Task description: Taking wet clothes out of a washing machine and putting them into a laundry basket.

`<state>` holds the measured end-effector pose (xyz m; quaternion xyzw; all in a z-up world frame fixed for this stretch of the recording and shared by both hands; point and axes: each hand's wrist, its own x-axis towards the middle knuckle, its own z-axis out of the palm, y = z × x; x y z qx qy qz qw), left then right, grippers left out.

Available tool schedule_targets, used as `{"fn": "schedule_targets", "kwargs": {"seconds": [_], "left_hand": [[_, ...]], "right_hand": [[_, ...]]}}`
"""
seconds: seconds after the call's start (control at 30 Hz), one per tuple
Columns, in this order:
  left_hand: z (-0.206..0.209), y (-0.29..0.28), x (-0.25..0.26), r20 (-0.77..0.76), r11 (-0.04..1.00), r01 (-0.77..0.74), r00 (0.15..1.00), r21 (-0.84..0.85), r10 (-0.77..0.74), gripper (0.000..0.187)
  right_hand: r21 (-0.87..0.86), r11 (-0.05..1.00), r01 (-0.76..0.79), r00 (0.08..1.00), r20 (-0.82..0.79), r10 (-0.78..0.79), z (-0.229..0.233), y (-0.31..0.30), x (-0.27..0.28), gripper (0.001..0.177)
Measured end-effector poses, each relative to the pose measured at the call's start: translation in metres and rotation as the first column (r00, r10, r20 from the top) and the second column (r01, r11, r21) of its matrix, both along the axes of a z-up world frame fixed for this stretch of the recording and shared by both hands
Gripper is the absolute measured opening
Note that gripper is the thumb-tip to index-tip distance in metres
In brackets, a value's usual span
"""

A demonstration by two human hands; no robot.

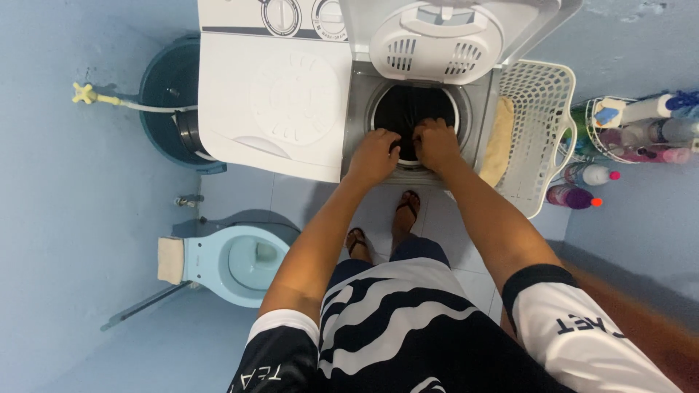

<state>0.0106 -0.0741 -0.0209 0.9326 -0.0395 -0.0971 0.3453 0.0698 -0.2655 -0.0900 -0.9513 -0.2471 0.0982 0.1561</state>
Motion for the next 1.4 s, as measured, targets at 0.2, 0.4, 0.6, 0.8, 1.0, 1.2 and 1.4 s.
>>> {"fn": "schedule_targets", "kwargs": {"seconds": [0.2, 0.4, 0.6, 0.8, 1.0, 1.2, 1.4], "left_hand": [[0.008, 0.0, 0.001, 0.019, 0.998, -0.048, 0.999, -0.045, 0.049, 0.027], [0.003, 0.004, -0.004, 0.168, 0.992, -0.059, 0.983, -0.111, 0.078, 0.046], [0.015, 0.006, 0.0, 0.201, 0.978, 0.023, 0.979, -0.206, 0.02, 0.076], [0.015, -0.014, 0.009, 0.142, 0.981, -0.04, 0.988, -0.19, 0.068, 0.07], [-0.006, -0.001, 0.052, 0.071, 0.864, -0.293, 0.934, -0.41, 0.35, 0.026], [0.082, 0.027, 0.062, 0.257, 0.895, -0.152, 0.925, -0.42, 0.278, 0.022], [0.093, 0.027, 0.071, 0.228, 0.865, -0.099, 0.944, -0.491, 0.237, 0.02]], "right_hand": [[0.308, 0.923, 0.233, 0.945, -0.296, -0.14, 0.022, -0.012, 0.006, 0.022], [0.664, 0.722, 0.192, 0.98, -0.162, -0.111, 0.063, -0.015, 0.024, 0.015], [0.811, 0.459, 0.362, 0.908, -0.418, 0.023, 0.09, -0.03, 0.031, 0.009], [0.871, 0.134, 0.473, 0.855, -0.49, 0.168, 0.133, -0.025, 0.024, 0.009], [0.755, 0.488, 0.439, 0.897, -0.335, -0.288, 0.123, -0.067, 0.036, 0.018], [0.602, 0.735, 0.313, 0.939, -0.079, -0.335, 0.156, -0.048, -0.012, 0.049], [0.623, 0.773, 0.125, 0.991, -0.041, -0.127, 0.109, -0.005, -0.054, 0.088]]}}
